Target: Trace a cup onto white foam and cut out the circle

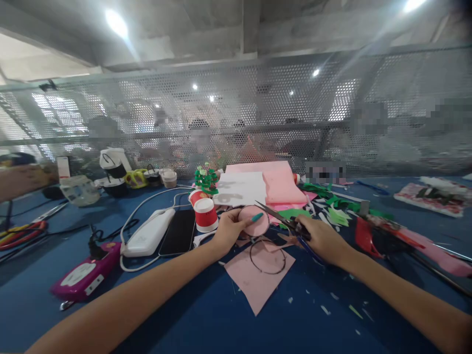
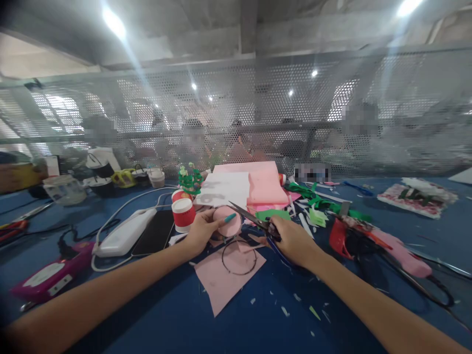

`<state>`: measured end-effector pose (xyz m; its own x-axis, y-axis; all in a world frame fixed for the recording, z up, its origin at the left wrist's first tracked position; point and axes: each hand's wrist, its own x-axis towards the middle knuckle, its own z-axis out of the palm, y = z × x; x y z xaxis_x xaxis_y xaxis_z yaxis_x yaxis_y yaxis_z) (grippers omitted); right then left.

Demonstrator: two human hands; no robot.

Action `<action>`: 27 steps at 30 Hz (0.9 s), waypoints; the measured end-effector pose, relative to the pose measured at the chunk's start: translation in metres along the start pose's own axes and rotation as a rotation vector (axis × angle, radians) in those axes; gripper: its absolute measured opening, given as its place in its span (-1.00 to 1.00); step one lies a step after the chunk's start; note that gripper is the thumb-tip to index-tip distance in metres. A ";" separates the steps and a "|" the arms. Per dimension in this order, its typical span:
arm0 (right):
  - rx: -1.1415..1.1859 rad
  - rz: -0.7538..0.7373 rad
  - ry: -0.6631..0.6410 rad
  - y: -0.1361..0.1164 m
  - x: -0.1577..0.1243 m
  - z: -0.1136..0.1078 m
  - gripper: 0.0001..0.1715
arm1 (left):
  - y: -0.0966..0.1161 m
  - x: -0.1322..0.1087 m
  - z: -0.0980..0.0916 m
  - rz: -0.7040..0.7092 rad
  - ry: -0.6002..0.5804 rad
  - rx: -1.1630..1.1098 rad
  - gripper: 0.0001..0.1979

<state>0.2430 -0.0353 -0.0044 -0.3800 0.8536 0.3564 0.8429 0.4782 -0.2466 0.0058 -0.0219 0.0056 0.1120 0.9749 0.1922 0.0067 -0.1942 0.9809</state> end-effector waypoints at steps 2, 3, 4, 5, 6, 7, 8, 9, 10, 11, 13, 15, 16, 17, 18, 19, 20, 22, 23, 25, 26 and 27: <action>-0.024 -0.003 0.001 -0.001 0.000 0.000 -0.78 | 0.000 -0.001 0.000 -0.011 -0.001 0.019 -0.66; -0.031 -0.005 0.003 -0.001 0.000 0.001 -0.78 | 0.000 -0.001 0.000 -0.015 -0.004 0.024 -0.67; -0.034 -0.007 0.005 -0.001 0.000 0.001 -0.78 | -0.001 -0.001 0.000 -0.020 -0.008 0.027 -0.67; -0.036 -0.010 0.009 -0.001 0.000 0.001 -0.78 | -0.001 -0.001 0.000 -0.026 -0.011 0.027 -0.68; -0.037 -0.014 0.013 -0.001 0.000 0.001 -0.78 | -0.001 -0.001 0.000 -0.028 -0.012 0.026 -0.68; -0.038 -0.019 0.017 -0.001 0.000 0.001 -0.78 | -0.001 -0.002 0.000 -0.028 -0.012 0.024 -0.68; -0.040 -0.024 0.020 -0.001 0.000 0.001 -0.78 | -0.001 -0.002 0.000 -0.026 -0.011 0.022 -0.68; -0.041 -0.031 0.024 0.000 0.000 0.001 -0.78 | 0.000 -0.002 0.000 -0.024 -0.008 0.021 -0.67; -0.041 -0.038 0.026 0.000 -0.001 0.000 -0.78 | 0.000 -0.002 0.001 -0.022 -0.006 0.022 -0.67; -0.043 -0.045 0.029 0.000 -0.001 0.000 -0.78 | 0.000 -0.002 0.001 -0.022 -0.005 0.022 -0.67; -0.049 -0.058 0.031 0.000 -0.001 0.000 -0.79 | 0.000 -0.001 0.001 -0.021 -0.006 0.018 -0.67; -0.056 -0.066 0.030 0.001 -0.001 0.000 -0.78 | 0.000 -0.001 0.001 -0.009 -0.011 0.005 -0.67; -0.059 -0.067 0.027 0.001 0.000 0.000 -0.78 | 0.000 -0.001 0.001 -0.004 -0.017 0.000 -0.68; -0.062 -0.068 0.023 0.001 0.000 0.000 -0.78 | 0.000 0.000 0.001 -0.002 -0.021 -0.004 -0.68; -0.066 -0.067 0.020 0.001 0.000 0.000 -0.77 | -0.001 0.000 0.001 -0.003 -0.022 -0.006 -0.68; -0.070 -0.067 0.016 0.001 0.000 0.000 -0.77 | -0.001 0.000 0.001 -0.006 -0.022 -0.006 -0.69; -0.076 -0.066 0.012 0.000 0.000 0.000 -0.77 | -0.001 0.000 0.001 -0.008 -0.020 -0.005 -0.68; -0.081 -0.067 0.005 0.000 0.000 -0.001 -0.77 | -0.001 0.000 0.002 -0.001 -0.016 -0.008 -0.68; -0.082 -0.071 0.003 0.000 0.000 -0.001 -0.77 | -0.001 0.000 0.002 0.002 -0.020 -0.010 -0.68; -0.080 -0.080 0.004 -0.001 -0.001 -0.001 -0.77 | 0.001 -0.001 0.003 -0.001 -0.034 -0.016 -0.67; -0.080 -0.084 0.008 -0.001 -0.001 -0.001 -0.77 | 0.001 -0.001 0.003 -0.006 -0.040 -0.018 -0.67; -0.078 -0.086 0.012 -0.001 -0.001 -0.001 -0.77 | 0.002 -0.001 0.004 -0.012 -0.043 -0.019 -0.68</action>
<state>0.2429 -0.0366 -0.0031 -0.4482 0.8073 0.3839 0.8344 0.5319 -0.1443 0.0094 -0.0241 0.0072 0.1548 0.9715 0.1794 -0.0105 -0.1799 0.9836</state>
